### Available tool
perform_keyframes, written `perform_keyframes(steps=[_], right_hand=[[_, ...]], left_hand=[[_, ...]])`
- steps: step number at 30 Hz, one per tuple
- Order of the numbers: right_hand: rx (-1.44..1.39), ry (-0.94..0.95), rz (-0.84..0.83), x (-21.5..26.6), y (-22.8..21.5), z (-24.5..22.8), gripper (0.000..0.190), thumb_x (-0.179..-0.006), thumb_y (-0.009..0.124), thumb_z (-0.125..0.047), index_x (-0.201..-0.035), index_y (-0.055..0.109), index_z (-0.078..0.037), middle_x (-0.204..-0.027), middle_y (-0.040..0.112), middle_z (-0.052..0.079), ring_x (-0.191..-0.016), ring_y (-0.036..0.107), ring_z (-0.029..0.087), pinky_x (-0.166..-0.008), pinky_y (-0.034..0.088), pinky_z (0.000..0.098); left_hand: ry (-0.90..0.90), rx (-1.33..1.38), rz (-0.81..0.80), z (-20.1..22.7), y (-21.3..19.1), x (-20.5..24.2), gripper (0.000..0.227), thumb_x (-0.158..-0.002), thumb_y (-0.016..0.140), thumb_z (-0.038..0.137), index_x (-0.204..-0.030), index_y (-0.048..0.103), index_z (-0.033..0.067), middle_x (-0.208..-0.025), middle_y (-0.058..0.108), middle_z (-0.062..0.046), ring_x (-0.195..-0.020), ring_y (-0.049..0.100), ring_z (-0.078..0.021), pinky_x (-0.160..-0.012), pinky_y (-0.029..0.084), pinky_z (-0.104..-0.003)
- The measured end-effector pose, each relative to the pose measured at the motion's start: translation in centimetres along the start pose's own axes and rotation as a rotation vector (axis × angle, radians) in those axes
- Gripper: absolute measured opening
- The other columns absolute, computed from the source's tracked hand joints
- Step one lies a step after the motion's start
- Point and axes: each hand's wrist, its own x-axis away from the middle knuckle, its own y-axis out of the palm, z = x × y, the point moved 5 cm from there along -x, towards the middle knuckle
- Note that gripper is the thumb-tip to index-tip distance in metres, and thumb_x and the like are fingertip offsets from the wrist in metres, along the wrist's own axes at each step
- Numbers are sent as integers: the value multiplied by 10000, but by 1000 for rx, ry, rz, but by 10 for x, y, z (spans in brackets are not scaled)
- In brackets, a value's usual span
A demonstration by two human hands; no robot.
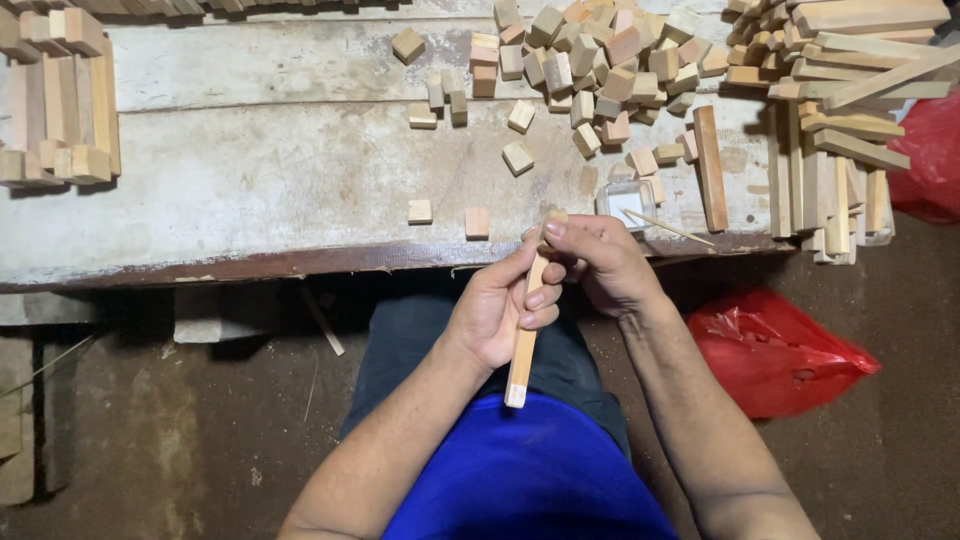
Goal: Applying glue to wooden slats and attaching small wooden blocks to them
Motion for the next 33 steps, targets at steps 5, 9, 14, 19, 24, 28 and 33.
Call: perform_keyframes(steps=[5,9,14,19,24,28,33], right_hand=[[-31,-5,12,-6,-9,14,261,-906,752,-232,-804,702,4,-528,525,55,-453,517,71,-449,382,172],[-20,17,18,-4,-3,5,274,-898,759,-252,-783,703,-10,-506,534,69,-442,557,91,-429,404,180],[25,-4,-32,-9,-9,-5,311,-934,708,-312,-890,691,-5,-541,508,62,-445,548,107,-444,464,209],[465,-46,-67,3,-21,-4,719,-955,578,-615,-1303,683,6,-836,658,115,-695,617,139,-635,554,269],[702,-39,-188,27,-1,-5,235,-926,759,-206,-1073,813,-31,-827,798,131,-790,672,165,-784,577,377],[657,-34,-340,17,-1,5,198,-925,755,-183,-1044,814,-37,-808,788,79,-791,644,148,-794,569,364],[672,-36,-577,29,-1,-8,117,-874,801,-163,-859,805,-47,-676,733,31,-685,646,147,-717,550,327]], left_hand=[[5,-8,6,-2,-6,-2,239,-1051,571,256,-1162,589,46,-863,638,-82,-574,532,-102,-406,392,-182],[49,-93,32,-4,-17,-7,261,-1053,576,275,-1182,618,52,-927,726,-130,-622,569,-145,-465,439,-224],[117,-283,-9,4,-11,5,362,-1043,569,228,-1239,608,-74,-1047,745,-249,-781,742,-255,-649,646,-360],[324,-327,15,22,-13,8,381,-1077,517,194,-1322,532,-97,-1136,713,-265,-923,753,-300,-808,654,-429],[552,-359,101,31,-8,18,442,-1091,457,224,-1440,416,-44,-1383,572,-314,-1293,585,-416,-1107,477,-510],[568,-341,71,26,4,30,459,-1093,441,210,-1471,354,-36,-1486,468,-331,-1400,469,-432,-1177,384,-532],[369,-295,-43,33,-22,46,556,-965,435,63,-1516,416,-15,-1531,490,-222,-1330,547,-335,-1141,446,-505]])
